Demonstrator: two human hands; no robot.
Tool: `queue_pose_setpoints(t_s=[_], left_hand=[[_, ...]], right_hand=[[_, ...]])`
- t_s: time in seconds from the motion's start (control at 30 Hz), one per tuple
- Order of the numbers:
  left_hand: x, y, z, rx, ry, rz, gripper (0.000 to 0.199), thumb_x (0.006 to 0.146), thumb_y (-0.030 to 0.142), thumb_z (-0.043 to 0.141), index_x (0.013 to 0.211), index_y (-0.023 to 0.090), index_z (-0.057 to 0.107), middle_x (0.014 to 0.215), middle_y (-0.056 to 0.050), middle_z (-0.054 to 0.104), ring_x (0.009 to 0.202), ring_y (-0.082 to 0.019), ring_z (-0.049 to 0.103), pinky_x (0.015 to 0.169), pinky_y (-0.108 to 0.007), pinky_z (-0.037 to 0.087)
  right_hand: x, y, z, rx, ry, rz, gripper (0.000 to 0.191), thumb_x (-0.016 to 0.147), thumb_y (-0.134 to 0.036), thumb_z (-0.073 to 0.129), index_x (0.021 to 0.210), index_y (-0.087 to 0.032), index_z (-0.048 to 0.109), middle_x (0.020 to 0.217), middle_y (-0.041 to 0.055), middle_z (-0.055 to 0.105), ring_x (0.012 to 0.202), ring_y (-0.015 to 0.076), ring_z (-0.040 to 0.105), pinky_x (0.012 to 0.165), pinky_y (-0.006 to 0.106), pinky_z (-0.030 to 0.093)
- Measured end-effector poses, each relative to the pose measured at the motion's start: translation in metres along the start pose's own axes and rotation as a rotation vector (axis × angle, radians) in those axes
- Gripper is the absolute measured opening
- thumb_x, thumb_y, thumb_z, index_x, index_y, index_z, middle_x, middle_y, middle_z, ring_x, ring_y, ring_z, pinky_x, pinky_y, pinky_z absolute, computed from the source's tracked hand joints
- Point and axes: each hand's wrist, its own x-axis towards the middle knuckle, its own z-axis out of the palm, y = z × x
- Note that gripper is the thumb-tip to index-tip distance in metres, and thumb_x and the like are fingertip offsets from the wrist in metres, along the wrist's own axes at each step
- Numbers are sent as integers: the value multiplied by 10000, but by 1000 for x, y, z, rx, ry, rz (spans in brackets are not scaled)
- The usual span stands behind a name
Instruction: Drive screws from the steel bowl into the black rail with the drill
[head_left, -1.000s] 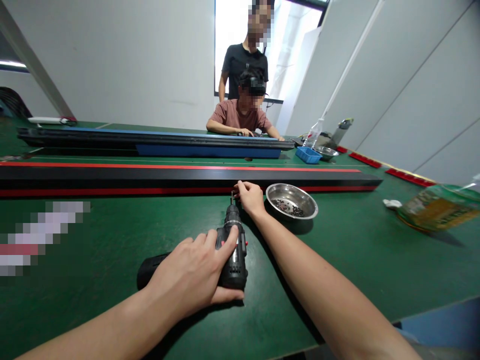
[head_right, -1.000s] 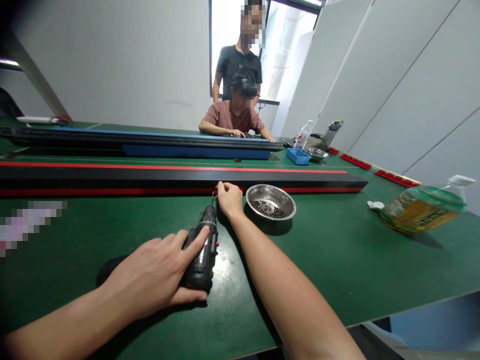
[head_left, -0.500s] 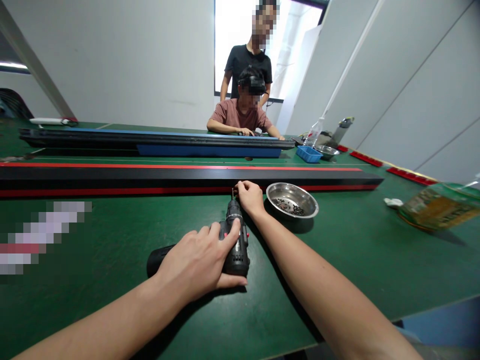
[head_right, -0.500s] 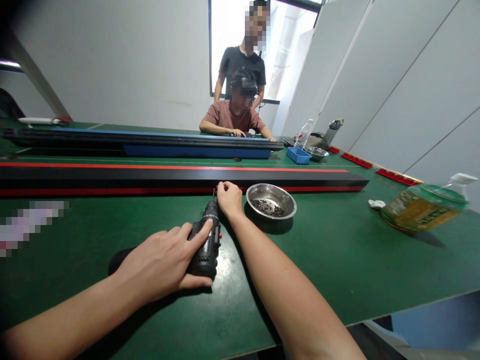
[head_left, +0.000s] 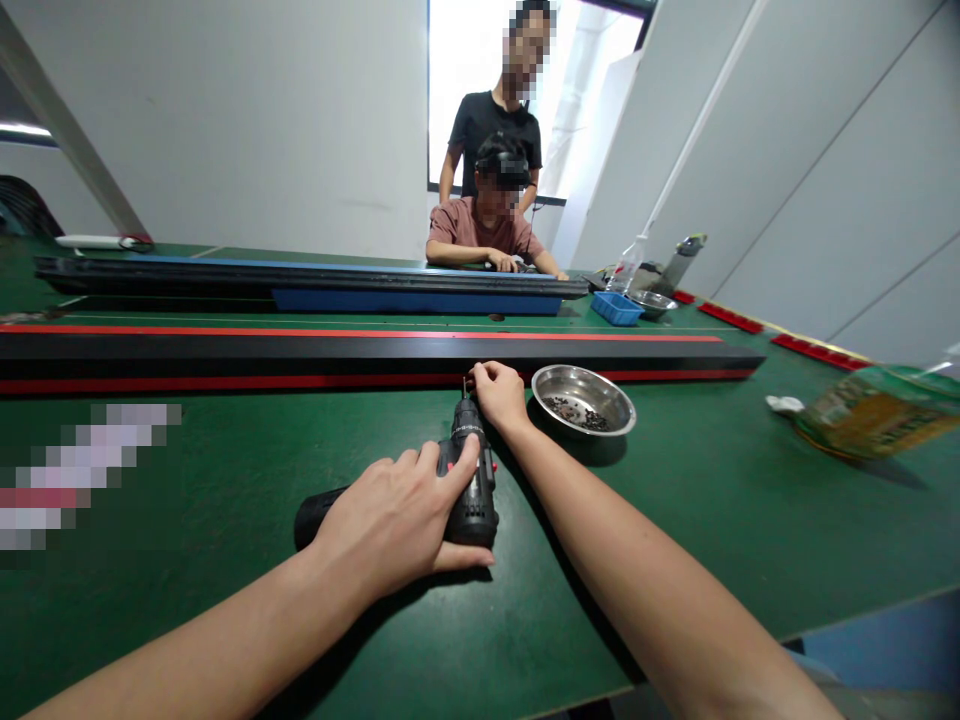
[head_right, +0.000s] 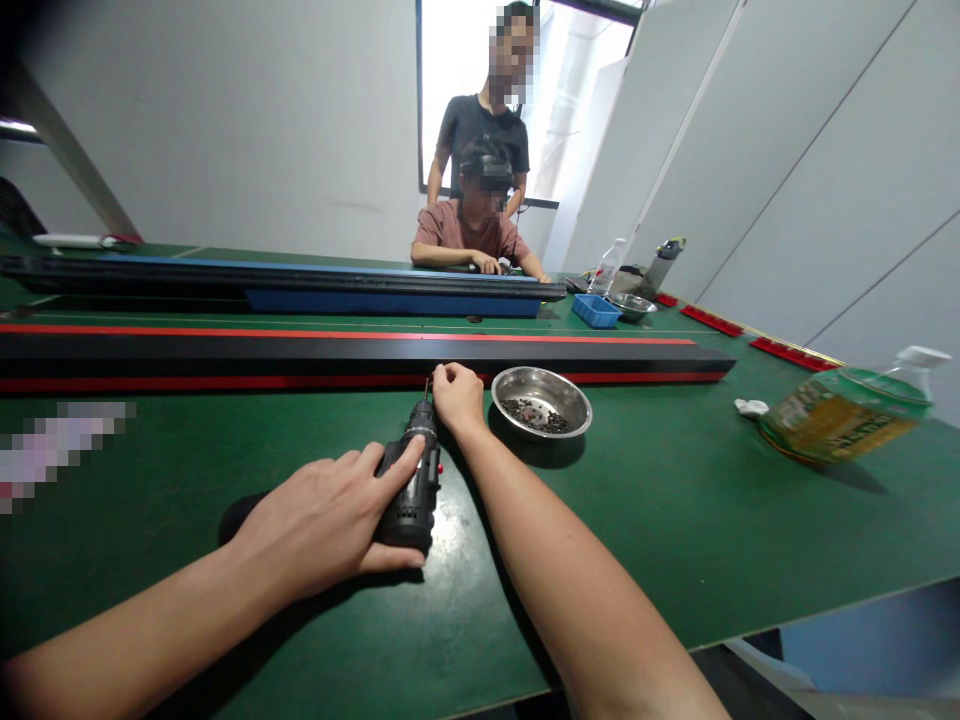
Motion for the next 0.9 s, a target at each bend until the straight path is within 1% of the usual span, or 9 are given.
queue_pose_setpoints(t_s=[0.43,0.7,0.9], left_hand=[[1,-1,1,19,-13,-6,1034,811,871,405,1604,222,273,1073,-133,634,886,-305,677,740,-389,545],[3,-1,3,24,-5,8,1059,800,881,395,1605,203,278,1066,-135,639,888,-327,680,728,-425,561],[3,-1,3,19,-6,7,1062,796,882,403,1603,201,284,1061,-134,642,889,-328,681,727,-426,563]], right_hand=[[1,2,1,6,-3,10,297,922,-366,534,857,-212,779,876,56,782,850,205,723,797,281,522],[1,2,2,4,-16,28,303,929,-361,518,879,-209,775,896,53,783,861,200,728,812,276,532],[1,0,0,-7,-28,39,289,927,-351,526,885,-211,776,902,50,785,871,194,724,828,271,528]])
